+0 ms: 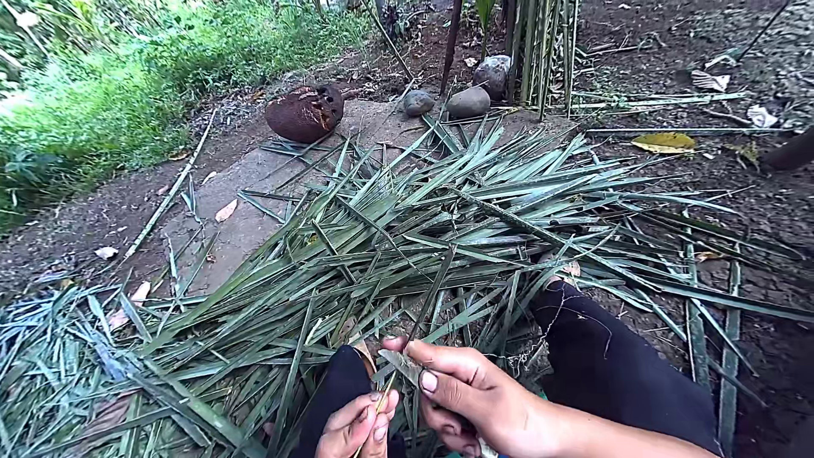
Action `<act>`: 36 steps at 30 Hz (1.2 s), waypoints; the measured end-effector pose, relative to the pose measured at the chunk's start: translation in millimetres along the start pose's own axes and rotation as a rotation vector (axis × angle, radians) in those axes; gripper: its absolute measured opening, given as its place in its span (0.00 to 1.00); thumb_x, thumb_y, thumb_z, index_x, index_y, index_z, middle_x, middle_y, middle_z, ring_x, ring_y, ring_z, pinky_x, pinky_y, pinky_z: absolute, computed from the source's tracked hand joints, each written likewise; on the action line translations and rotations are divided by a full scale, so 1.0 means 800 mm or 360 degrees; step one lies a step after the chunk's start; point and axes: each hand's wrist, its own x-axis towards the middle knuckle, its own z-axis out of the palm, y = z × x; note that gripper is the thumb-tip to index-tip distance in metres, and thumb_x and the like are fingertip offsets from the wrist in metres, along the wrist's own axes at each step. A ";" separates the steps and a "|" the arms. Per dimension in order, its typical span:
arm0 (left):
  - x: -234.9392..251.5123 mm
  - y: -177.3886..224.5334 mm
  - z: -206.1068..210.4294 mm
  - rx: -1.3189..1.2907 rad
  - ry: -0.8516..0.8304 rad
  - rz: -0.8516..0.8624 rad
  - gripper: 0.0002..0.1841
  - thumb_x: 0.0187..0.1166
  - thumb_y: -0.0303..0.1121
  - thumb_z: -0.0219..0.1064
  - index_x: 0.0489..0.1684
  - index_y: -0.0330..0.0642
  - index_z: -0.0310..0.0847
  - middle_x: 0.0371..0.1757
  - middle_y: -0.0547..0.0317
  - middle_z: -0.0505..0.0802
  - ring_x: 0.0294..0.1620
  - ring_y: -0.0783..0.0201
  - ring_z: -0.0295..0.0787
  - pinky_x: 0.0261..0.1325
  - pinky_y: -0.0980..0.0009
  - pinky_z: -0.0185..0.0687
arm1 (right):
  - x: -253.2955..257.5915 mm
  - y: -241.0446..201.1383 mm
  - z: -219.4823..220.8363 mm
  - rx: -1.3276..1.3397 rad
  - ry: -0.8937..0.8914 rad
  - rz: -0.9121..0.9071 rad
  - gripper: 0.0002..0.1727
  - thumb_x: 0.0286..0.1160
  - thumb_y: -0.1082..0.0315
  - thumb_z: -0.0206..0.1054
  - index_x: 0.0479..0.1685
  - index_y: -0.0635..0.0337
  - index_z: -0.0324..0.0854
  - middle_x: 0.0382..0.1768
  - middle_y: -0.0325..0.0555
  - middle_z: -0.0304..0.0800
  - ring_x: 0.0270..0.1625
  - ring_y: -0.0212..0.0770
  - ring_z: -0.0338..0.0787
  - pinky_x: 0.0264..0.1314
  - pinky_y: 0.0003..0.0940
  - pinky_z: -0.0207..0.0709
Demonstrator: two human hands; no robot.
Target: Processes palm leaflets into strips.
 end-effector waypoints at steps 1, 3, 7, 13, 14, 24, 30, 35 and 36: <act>0.002 0.000 0.000 0.0032 -0.0020 0.0031 0.11 0.85 0.33 0.66 0.57 0.59 0.91 0.55 0.77 0.96 0.54 0.77 0.93 0.57 0.81 0.88 | 0.000 -0.004 -0.002 0.0009 0.0056 -0.0005 0.27 0.91 0.70 0.45 0.88 0.59 0.61 0.20 0.25 0.72 0.17 0.19 0.69 0.18 0.15 0.65; 0.004 -0.001 -0.002 0.0115 -0.0048 0.0102 0.10 0.85 0.33 0.66 0.56 0.58 0.90 0.56 0.78 0.95 0.55 0.77 0.93 0.58 0.81 0.89 | 0.002 -0.017 -0.014 0.0049 0.0283 0.0004 0.27 0.91 0.68 0.45 0.88 0.57 0.60 0.19 0.24 0.73 0.16 0.19 0.71 0.17 0.15 0.67; 0.004 -0.005 -0.015 0.0209 -0.0018 0.0184 0.10 0.86 0.33 0.65 0.56 0.59 0.90 0.56 0.79 0.95 0.55 0.77 0.93 0.58 0.80 0.89 | 0.016 -0.048 -0.076 0.0043 0.1015 -0.0144 0.27 0.94 0.64 0.35 0.89 0.43 0.59 0.16 0.28 0.71 0.12 0.21 0.69 0.14 0.15 0.69; 0.003 -0.011 -0.014 0.0201 0.0061 0.0169 0.11 0.85 0.33 0.66 0.57 0.60 0.90 0.57 0.79 0.95 0.55 0.77 0.93 0.59 0.80 0.89 | -0.003 -0.035 -0.074 -0.0306 0.0226 0.0028 0.31 0.89 0.63 0.45 0.92 0.51 0.53 0.19 0.24 0.73 0.16 0.20 0.72 0.17 0.16 0.69; 0.003 -0.011 -0.014 0.0183 0.0062 0.0163 0.11 0.85 0.33 0.66 0.57 0.60 0.90 0.56 0.78 0.95 0.55 0.77 0.93 0.59 0.80 0.89 | -0.003 -0.029 -0.065 -0.0270 0.0056 0.0056 0.31 0.90 0.62 0.46 0.93 0.51 0.53 0.19 0.24 0.73 0.17 0.20 0.72 0.18 0.16 0.69; -0.003 -0.008 -0.010 0.0122 -0.0074 0.0146 0.11 0.86 0.32 0.65 0.56 0.59 0.90 0.57 0.79 0.94 0.55 0.78 0.92 0.58 0.81 0.88 | 0.006 -0.014 -0.027 0.0207 0.0070 0.0083 0.28 0.90 0.66 0.47 0.89 0.53 0.59 0.18 0.23 0.72 0.16 0.18 0.71 0.16 0.13 0.66; -0.003 -0.013 -0.013 0.0163 -0.0064 0.0144 0.10 0.86 0.34 0.65 0.57 0.60 0.89 0.56 0.79 0.94 0.54 0.77 0.93 0.58 0.80 0.89 | 0.018 -0.055 -0.077 0.0098 0.0609 -0.0078 0.26 0.90 0.64 0.42 0.87 0.42 0.63 0.16 0.26 0.74 0.13 0.18 0.70 0.16 0.12 0.67; 0.001 -0.010 -0.043 0.0220 0.0059 0.0160 0.11 0.86 0.34 0.65 0.57 0.61 0.89 0.55 0.78 0.95 0.53 0.77 0.93 0.57 0.80 0.88 | 0.022 -0.107 -0.147 -0.0102 0.0881 -0.0482 0.25 0.95 0.59 0.33 0.85 0.36 0.61 0.12 0.27 0.65 0.09 0.20 0.65 0.12 0.14 0.65; 0.002 -0.010 -0.045 0.0216 0.0068 0.0166 0.10 0.85 0.34 0.66 0.57 0.60 0.89 0.55 0.78 0.95 0.53 0.77 0.93 0.57 0.80 0.88 | 0.022 -0.112 -0.158 -0.0016 0.0737 -0.0523 0.24 0.94 0.58 0.36 0.83 0.34 0.63 0.11 0.26 0.66 0.08 0.19 0.66 0.11 0.13 0.64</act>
